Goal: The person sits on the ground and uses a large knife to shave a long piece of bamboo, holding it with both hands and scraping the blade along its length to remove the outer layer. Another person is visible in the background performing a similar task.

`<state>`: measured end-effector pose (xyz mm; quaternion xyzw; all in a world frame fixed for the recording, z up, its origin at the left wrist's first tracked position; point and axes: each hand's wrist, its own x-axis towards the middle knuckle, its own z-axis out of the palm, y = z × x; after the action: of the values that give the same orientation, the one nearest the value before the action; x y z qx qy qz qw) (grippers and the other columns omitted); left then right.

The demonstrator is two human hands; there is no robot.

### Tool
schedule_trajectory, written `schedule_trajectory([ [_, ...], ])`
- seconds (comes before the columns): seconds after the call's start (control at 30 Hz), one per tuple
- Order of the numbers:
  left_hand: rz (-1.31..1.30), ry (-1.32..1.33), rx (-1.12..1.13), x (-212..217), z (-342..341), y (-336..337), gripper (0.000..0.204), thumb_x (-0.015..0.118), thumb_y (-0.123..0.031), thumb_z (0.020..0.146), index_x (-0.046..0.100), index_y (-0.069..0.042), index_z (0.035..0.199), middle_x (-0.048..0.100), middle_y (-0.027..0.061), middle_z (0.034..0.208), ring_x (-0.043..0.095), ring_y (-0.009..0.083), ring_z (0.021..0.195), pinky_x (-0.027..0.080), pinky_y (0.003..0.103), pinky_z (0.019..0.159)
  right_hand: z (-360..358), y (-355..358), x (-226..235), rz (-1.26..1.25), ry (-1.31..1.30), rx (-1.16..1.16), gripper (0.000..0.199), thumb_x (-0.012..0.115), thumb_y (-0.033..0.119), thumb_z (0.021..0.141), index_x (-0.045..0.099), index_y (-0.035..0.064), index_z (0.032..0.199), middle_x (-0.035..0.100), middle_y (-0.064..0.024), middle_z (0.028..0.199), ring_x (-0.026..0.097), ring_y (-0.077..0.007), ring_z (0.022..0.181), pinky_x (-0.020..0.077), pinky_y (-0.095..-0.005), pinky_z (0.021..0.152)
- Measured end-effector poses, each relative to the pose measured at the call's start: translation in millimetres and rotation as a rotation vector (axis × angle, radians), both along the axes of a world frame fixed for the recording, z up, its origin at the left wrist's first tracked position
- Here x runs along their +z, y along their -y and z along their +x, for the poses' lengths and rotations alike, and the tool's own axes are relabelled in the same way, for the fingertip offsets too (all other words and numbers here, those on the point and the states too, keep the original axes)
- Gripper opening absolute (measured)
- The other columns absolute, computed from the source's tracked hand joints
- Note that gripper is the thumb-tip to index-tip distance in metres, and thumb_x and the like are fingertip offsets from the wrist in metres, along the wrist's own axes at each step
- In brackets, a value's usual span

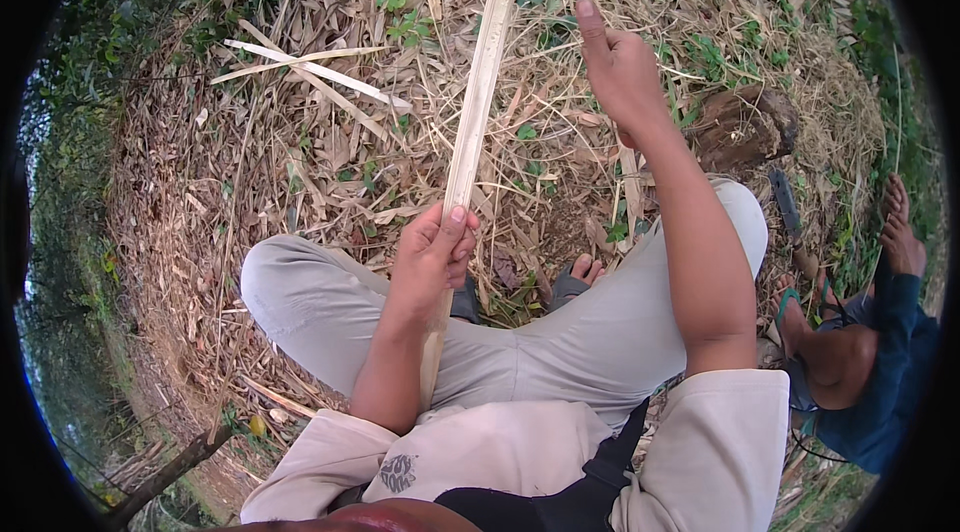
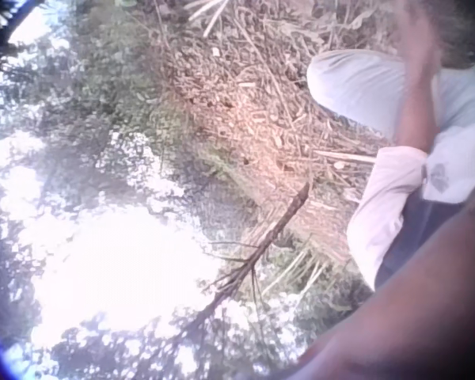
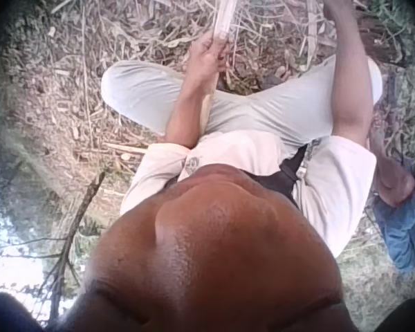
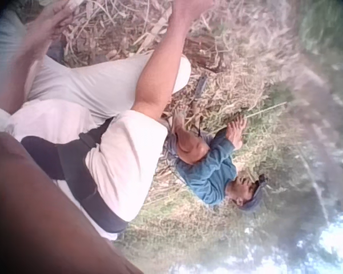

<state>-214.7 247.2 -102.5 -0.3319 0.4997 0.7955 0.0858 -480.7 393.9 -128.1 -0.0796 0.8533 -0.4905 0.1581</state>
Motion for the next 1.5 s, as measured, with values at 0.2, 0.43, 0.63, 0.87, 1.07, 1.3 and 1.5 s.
schedule_trajectory([
  [0.2,0.028,-0.102,-0.139,-4,-5,8,0.030,0.046,-0.033,0.106,0.055,-0.004,0.108,0.053,0.0014,0.072,0.044,0.0065,0.048,0.038,0.021,0.044,60,43,24,-0.097,0.128,0.255,0.053,0.070,0.053,0.088,0.066,0.0024,0.073,0.048,0.0007,0.053,0.046,-0.0096,0.047,0.0369,-0.0282,0.046],
  [0.43,0.042,-0.061,-0.225,-1,-14,15,0.040,0.039,-0.036,0.107,0.046,-0.001,0.126,0.064,0.0158,0.091,0.068,0.0241,0.068,0.060,0.034,0.064,22,18,36,-0.470,0.346,-0.018,0.034,0.078,0.027,0.088,0.049,0.0123,0.077,0.042,0.0071,0.058,0.040,-0.0044,0.044,0.0334,-0.0236,0.041],
  [0.63,0.239,-0.045,-0.518,-3,-11,8,0.032,0.042,-0.032,0.107,0.051,-0.002,0.116,0.060,0.0089,0.078,0.062,0.0186,0.055,0.053,0.030,0.048,-44,-19,25,-0.530,0.203,-0.201,0.031,0.077,0.024,0.088,0.051,0.0089,0.079,0.047,0.0043,0.061,0.043,-0.0065,0.047,0.0375,-0.0253,0.043],
  [0.87,0.215,0.033,-0.292,0,-22,-1,0.020,0.045,-0.029,0.106,0.051,-0.010,0.102,0.036,-0.0045,0.066,0.027,0.0039,0.045,0.022,0.021,0.039,-33,-10,3,-0.151,0.031,-0.109,0.072,0.052,0.068,0.092,0.070,-0.0017,0.084,0.047,-0.0015,0.052,0.053,-0.0150,0.051,0.0440,-0.0342,0.049],
  [1.07,0.232,0.002,-0.130,2,-31,8,0.024,0.044,-0.032,0.106,0.049,-0.010,0.100,0.035,-0.0046,0.066,0.026,0.0033,0.044,0.021,0.021,0.038,57,20,29,0.166,-0.283,0.479,0.080,0.044,0.077,0.089,0.069,0.0026,0.072,0.055,-0.0135,0.051,0.062,-0.0311,0.054,0.0501,-0.0434,0.056],
  [1.3,0.123,0.056,-0.076,-7,-31,10,0.030,0.045,-0.040,0.106,0.047,-0.011,0.099,0.035,-0.0047,0.066,0.025,0.0032,0.044,0.020,0.021,0.038,88,28,6,0.297,-0.531,0.713,0.066,0.056,0.070,0.086,0.063,0.0064,0.071,0.061,-0.0128,0.057,0.064,-0.0349,0.054,0.0504,-0.0467,0.054],
  [1.5,0.078,0.041,-0.082,-12,-28,12,0.034,0.045,-0.046,0.105,0.046,-0.013,0.096,0.036,-0.0059,0.066,0.025,0.0031,0.045,0.018,0.022,0.039,71,31,-18,0.328,-0.666,0.730,0.074,0.047,0.077,0.086,0.065,0.0071,0.074,0.064,-0.0138,0.062,0.068,-0.0337,0.060,0.0540,-0.0457,0.057],
])
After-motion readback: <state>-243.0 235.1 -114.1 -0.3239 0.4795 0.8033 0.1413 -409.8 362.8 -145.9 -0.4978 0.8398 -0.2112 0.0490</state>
